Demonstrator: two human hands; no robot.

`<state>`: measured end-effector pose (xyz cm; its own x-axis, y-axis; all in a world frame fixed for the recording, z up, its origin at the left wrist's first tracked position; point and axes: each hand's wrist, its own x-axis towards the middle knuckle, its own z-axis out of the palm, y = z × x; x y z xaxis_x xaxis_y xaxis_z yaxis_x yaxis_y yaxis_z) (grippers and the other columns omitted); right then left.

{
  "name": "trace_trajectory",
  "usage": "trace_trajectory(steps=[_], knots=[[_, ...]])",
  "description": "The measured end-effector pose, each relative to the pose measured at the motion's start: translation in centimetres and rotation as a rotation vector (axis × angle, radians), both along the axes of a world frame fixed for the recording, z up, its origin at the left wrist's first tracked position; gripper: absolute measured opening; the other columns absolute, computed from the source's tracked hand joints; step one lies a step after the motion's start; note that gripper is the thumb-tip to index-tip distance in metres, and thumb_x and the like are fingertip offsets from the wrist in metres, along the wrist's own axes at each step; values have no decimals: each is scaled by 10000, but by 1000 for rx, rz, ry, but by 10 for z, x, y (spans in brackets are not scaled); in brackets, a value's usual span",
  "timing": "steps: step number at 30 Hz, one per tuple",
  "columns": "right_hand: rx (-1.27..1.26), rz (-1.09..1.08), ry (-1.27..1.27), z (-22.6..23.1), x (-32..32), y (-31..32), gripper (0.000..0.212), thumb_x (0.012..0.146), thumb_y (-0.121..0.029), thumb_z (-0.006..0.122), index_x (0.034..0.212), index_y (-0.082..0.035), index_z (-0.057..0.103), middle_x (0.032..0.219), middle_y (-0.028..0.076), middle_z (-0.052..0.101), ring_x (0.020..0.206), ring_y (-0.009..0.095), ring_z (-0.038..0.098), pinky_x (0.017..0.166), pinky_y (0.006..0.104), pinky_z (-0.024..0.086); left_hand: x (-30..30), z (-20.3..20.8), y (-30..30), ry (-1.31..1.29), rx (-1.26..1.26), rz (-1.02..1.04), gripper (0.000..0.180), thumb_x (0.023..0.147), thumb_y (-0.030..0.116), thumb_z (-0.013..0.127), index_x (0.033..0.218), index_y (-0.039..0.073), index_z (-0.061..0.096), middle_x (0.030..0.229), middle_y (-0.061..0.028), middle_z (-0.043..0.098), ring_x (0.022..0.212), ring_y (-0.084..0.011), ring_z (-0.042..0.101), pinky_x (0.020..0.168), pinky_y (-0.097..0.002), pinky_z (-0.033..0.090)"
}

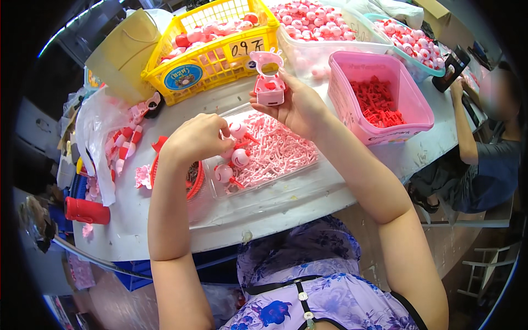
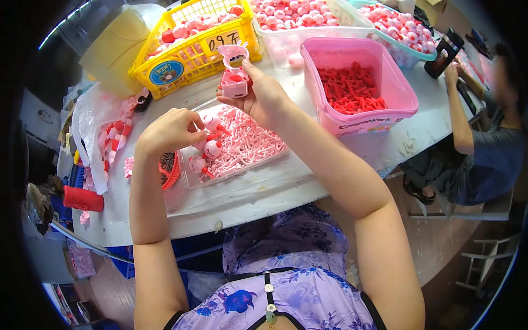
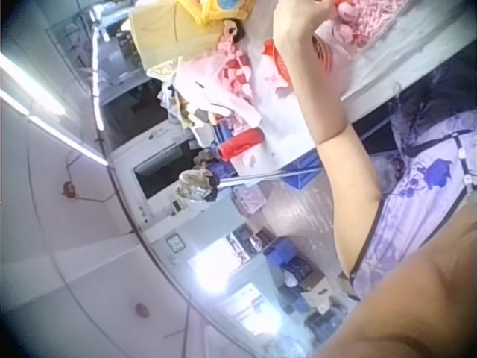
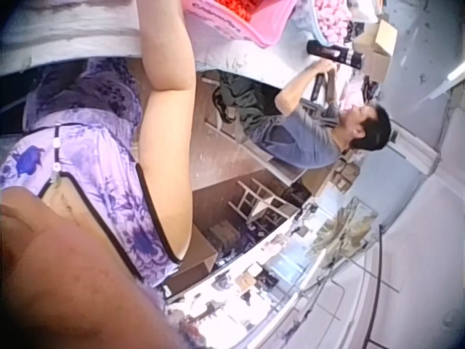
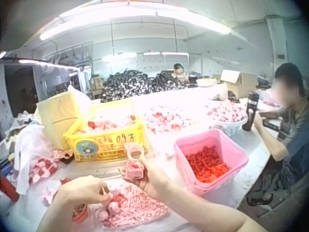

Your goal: The person assembles small pink plastic toys at a workbench. They pick up a pink plastic base, insert a small red component, and attach a pink head piece. The person then picks up a red cylindrical body and attaches it to the assembled head and base. The process is repeated for multiple units.

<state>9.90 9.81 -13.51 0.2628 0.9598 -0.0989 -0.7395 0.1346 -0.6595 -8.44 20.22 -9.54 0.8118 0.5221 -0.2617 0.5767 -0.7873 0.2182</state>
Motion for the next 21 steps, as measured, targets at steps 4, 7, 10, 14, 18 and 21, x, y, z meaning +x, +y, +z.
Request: trace_trajectory(steps=[4,7,10,14,18,21], knots=[[-2,13,-6,0,0,0,443,1013,-334,342,1221,56,381,1115,228,532,1018,348,604,875,414,565,-4,5,1,20,-65,-24,338,653,254,670,901,26,702,949,-164,669,958,-295,620,849,-371,485],[6,24,-2,-1,-1,0,443,1014,-334,339,1214,58,388,1105,229,538,1012,346,607,867,408,568,-7,-7,6,-64,-7,-118,380,639,233,709,900,-41,674,843,-176,685,792,-282,669,735,-347,525],[9,17,-6,1,0,-2,446,1015,-336,336,1211,60,391,1103,230,541,1006,343,610,853,400,572,-4,-6,0,-52,25,-120,374,634,218,709,894,-47,665,837,-183,679,784,-284,665,732,-340,521],[35,25,-18,-2,4,-1,450,1014,-341,334,1209,60,396,1101,233,548,996,340,615,834,395,576,0,2,-6,-35,30,-88,335,639,190,688,885,-34,654,854,-187,667,806,-302,651,745,-349,507],[37,59,-12,-7,-2,7,451,1013,-347,332,1207,53,404,1077,231,569,975,322,626,829,397,575,-10,24,-20,-314,55,-22,274,713,154,662,930,-9,626,886,-176,642,845,-282,642,762,-348,511],[37,38,-1,-6,-5,9,460,1008,-352,357,1231,50,386,1067,225,570,970,320,628,829,402,573,-23,44,-35,-722,31,6,238,767,66,661,981,-5,586,929,-107,629,843,-199,641,775,-310,531]])
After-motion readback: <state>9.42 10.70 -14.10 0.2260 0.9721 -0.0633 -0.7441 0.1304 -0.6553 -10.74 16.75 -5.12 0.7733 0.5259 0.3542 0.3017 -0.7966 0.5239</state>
